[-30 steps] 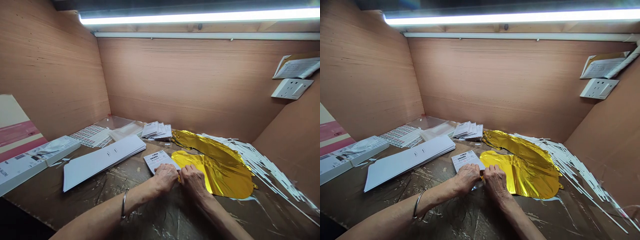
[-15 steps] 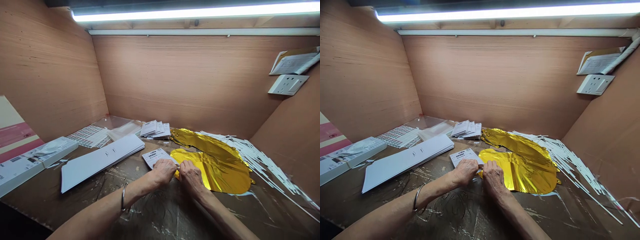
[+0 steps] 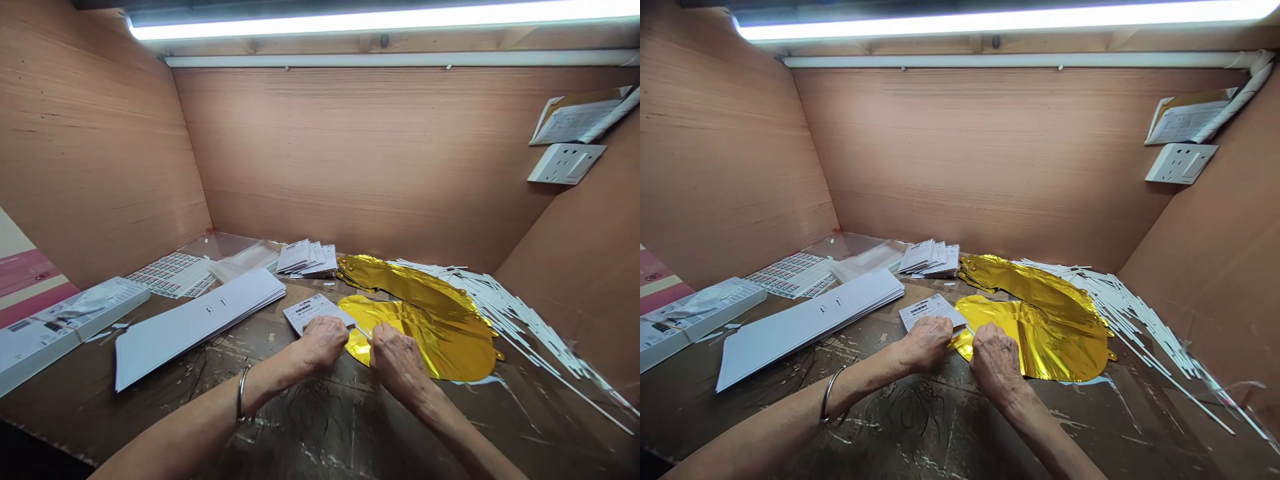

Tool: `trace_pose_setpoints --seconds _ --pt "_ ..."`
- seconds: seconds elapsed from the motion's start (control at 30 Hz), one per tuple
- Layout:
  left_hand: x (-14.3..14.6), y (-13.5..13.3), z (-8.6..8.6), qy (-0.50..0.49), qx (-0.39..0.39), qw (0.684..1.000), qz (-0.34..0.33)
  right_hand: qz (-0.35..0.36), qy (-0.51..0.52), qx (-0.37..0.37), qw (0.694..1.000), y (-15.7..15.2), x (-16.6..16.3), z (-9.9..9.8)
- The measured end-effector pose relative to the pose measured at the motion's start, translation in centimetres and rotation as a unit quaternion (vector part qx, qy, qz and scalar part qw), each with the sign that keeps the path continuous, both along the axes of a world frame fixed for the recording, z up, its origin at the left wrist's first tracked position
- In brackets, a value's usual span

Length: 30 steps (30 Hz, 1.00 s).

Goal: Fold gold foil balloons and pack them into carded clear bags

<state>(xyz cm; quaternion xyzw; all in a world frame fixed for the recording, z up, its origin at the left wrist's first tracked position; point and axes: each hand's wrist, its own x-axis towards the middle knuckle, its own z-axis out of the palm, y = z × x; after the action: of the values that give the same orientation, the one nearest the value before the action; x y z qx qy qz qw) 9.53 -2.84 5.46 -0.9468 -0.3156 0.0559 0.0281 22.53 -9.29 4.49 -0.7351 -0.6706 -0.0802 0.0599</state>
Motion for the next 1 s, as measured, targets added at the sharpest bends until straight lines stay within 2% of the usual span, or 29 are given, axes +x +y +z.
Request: trace_pose_setpoints --seconds 0.17,0.23,0.3,0.37,0.43,0.47,0.5,0.57,0.6,0.7,0.77,0.83,0.9,1.0 --pt "-0.4 -0.7 -0.3 0.002 -0.006 1.000 -0.021 0.069 0.150 0.019 0.986 2.4 0.9 -1.6" --pt "-0.9 -0.6 -0.7 -0.001 0.000 1.000 -0.018 0.083 0.178 0.014 0.980 2.9 1.3 -2.3" --pt "-1.5 -0.4 -1.1 -0.004 0.006 1.000 -0.021 0.094 0.259 -0.005 0.961 3.0 1.6 -2.9" --pt "-2.3 -0.3 -1.4 -0.004 0.001 1.000 -0.026 0.095 0.422 -0.061 0.900 2.8 1.7 -3.4" --pt "-3.2 -0.1 -1.4 -0.010 -0.020 1.000 -0.021 0.093 0.559 -0.130 0.814 2.4 1.7 -3.7" --pt "-3.6 0.1 -1.5 -0.020 -0.036 0.999 -0.017 0.091 0.595 -0.160 0.782 2.3 1.6 -3.8" --pt "-4.0 0.4 -1.6 -0.036 -0.048 0.998 -0.013 0.091 0.602 -0.183 0.772 2.1 1.5 -4.0" --pt "-4.4 1.2 -2.3 -0.080 -0.049 0.996 0.003 0.094 0.584 -0.210 0.779 2.0 1.3 -4.1" --pt "-4.5 1.7 -2.8 -0.101 -0.040 0.994 0.015 0.105 0.558 -0.209 0.796 1.9 1.2 -4.1" --pt "-4.5 3.2 -5.1 -0.112 -0.020 0.992 0.061 0.186 0.391 -0.142 0.890 1.6 0.7 -3.9" --pt "-4.5 3.9 -6.5 -0.097 -0.025 0.992 0.072 0.239 0.254 -0.100 0.932 1.2 0.5 -4.0" --pt "-4.5 4.3 -7.4 -0.091 -0.025 0.993 0.069 0.255 0.144 -0.084 0.953 0.7 0.4 -4.2" --pt "-4.6 4.3 -7.8 -0.093 -0.021 0.993 0.065 0.250 0.083 -0.079 0.961 0.1 0.6 -4.4" --pt "-4.6 4.3 -7.8 -0.096 -0.017 0.993 0.064 0.231 0.112 -0.067 0.964 -0.6 1.1 -4.5"
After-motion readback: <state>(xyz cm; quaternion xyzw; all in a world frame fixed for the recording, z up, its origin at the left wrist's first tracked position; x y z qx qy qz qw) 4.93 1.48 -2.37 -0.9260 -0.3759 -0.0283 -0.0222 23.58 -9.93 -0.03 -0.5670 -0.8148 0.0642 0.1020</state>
